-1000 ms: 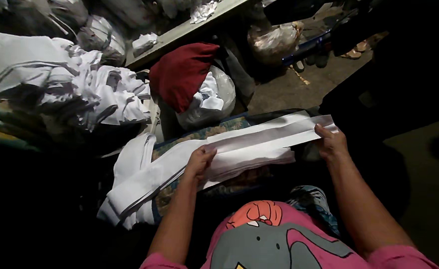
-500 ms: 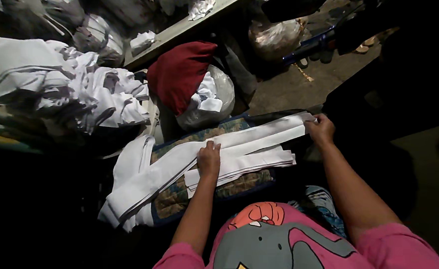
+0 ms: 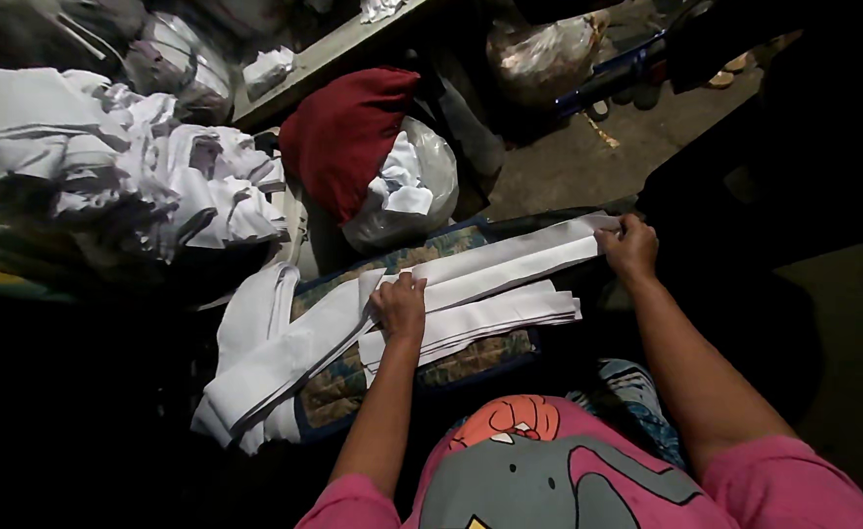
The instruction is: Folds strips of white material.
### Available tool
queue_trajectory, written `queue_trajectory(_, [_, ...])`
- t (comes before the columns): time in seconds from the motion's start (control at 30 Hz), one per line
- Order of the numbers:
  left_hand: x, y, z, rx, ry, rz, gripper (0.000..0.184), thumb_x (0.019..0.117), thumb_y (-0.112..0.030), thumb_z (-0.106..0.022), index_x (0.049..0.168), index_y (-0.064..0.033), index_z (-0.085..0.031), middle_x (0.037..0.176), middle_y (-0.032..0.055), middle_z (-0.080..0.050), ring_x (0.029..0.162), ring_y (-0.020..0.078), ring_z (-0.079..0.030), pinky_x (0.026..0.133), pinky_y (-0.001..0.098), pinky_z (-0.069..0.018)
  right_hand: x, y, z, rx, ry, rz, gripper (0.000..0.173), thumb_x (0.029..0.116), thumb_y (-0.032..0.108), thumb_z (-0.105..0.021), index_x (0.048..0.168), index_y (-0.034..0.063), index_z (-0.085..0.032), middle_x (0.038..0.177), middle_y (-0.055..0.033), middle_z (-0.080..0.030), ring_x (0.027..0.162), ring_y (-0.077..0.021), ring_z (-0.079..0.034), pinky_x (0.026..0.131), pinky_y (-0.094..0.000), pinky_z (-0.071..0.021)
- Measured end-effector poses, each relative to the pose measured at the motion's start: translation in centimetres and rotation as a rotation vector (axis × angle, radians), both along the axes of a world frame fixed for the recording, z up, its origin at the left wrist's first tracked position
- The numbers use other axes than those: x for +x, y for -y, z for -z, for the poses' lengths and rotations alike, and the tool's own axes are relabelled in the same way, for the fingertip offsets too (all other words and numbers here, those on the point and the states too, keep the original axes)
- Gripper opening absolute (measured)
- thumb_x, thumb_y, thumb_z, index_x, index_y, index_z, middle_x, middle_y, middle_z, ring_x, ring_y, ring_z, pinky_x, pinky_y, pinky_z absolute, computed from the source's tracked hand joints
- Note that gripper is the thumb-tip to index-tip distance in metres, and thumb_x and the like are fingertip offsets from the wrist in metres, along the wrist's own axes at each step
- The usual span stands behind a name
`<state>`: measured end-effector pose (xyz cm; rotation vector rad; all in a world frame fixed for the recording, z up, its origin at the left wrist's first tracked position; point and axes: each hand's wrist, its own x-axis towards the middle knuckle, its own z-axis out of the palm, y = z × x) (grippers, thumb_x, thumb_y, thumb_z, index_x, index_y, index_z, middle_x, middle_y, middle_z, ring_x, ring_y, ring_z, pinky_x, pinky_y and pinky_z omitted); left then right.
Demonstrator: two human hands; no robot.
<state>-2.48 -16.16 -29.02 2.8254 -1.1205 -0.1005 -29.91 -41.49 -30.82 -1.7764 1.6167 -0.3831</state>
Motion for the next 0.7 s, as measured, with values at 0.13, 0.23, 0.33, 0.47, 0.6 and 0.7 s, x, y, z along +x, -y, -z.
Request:
queue_trajectory(0.13, [-0.1, -0.4, 0.0, -0.061, -0.052, -0.04, 0.057, 0.0973, -0.035, -0.069, 0.143, -0.0032, -0.055, 0.138, 0.0269, -0.057, 0.131, 0.0491, -0.049, 0.113, 0.0641, -0.0297, -0.1, 0.0, 0.3, -0.03, 0.028, 0.01, 0.049, 0.0933, 0.021, -0.075, 0.13, -0.0073, -0.058, 0.127, -0.0343, -0.06, 0.125, -0.0528, -0.053, 0.106, -0.0665, -0.0399])
queue_trajectory(0.23, [-1.1, 0.2, -0.3, -0.2, -0.07, 0.111, 0.054, 0.0977, -0.028, -0.067, 0.143, -0.0021, -0.054, 0.151, 0.0279, -0.046, 0.14, 0.0499, -0.04, 0.115, 0.0626, -0.0305, -0.1, -0.1, 0.4, -0.064, 0.043, 0.009, 0.055, 0.0907, 0.021, -0.076, 0.133, -0.0081, -0.056, 0.133, -0.0352, -0.055, 0.128, -0.0534, -0.05, 0.108, -0.0659, -0.0384])
queue_trajectory(0.33, [-2.1, 2.4, 0.4, -0.249, -0.191, 0.337, 0.033, 0.1001, -0.02, -0.063, 0.128, -0.0027, -0.066, 0.147, 0.0231, -0.052, 0.14, 0.0434, -0.045, 0.116, 0.0574, -0.0357, 0.2, -0.3, 0.1, -0.053, 0.032, -0.001, 0.054, 0.0985, 0.024, -0.066, 0.138, -0.0093, -0.05, 0.138, -0.0372, -0.05, 0.132, -0.0543, -0.046, 0.11, -0.0666, -0.0366])
queue_trajectory(0.47, [-3.7, 4.9, 1.6, -0.061, -0.38, 0.434, 0.041, 0.1034, -0.027, -0.059, 0.138, -0.0058, -0.061, 0.149, 0.0199, -0.052, 0.145, 0.0368, -0.042, 0.122, 0.053, -0.0299, 1.0, 0.3, -0.1, -0.045, -0.02, -0.02, 0.034, 0.1076, 0.018, -0.05, 0.128, -0.0069, -0.061, 0.127, -0.0329, -0.062, 0.126, -0.0518, -0.054, 0.108, -0.0657, -0.0388])
queue_trajectory(0.6, [-4.5, 4.9, 1.8, 0.077, -0.379, 0.432, 0.052, 0.1035, -0.032, -0.059, 0.151, -0.0131, -0.05, 0.16, 0.0189, -0.04, 0.153, 0.038, -0.028, 0.125, 0.0608, -0.0159, 0.9, 0.8, -1.0, -0.053, -0.051, -0.07, 0.032, 0.1077, 0.017, -0.049, 0.127, -0.0068, -0.06, 0.126, -0.0331, -0.061, 0.126, -0.0526, -0.053, 0.106, -0.0668, -0.0397])
queue_trajectory(0.7, [-4.6, 4.2, 1.8, 0.137, -0.347, 0.448, 0.051, 0.1069, -0.036, -0.05, 0.157, -0.0233, -0.044, 0.166, 0.017, -0.031, 0.156, 0.0363, -0.02, 0.124, 0.0665, -0.0088, 0.9, 0.8, -1.2, -0.054, -0.056, -0.079, 0.032, 0.1073, 0.016, -0.05, 0.126, -0.0061, -0.061, 0.125, -0.0328, -0.062, 0.125, -0.0528, -0.053, 0.106, -0.0678, -0.0385])
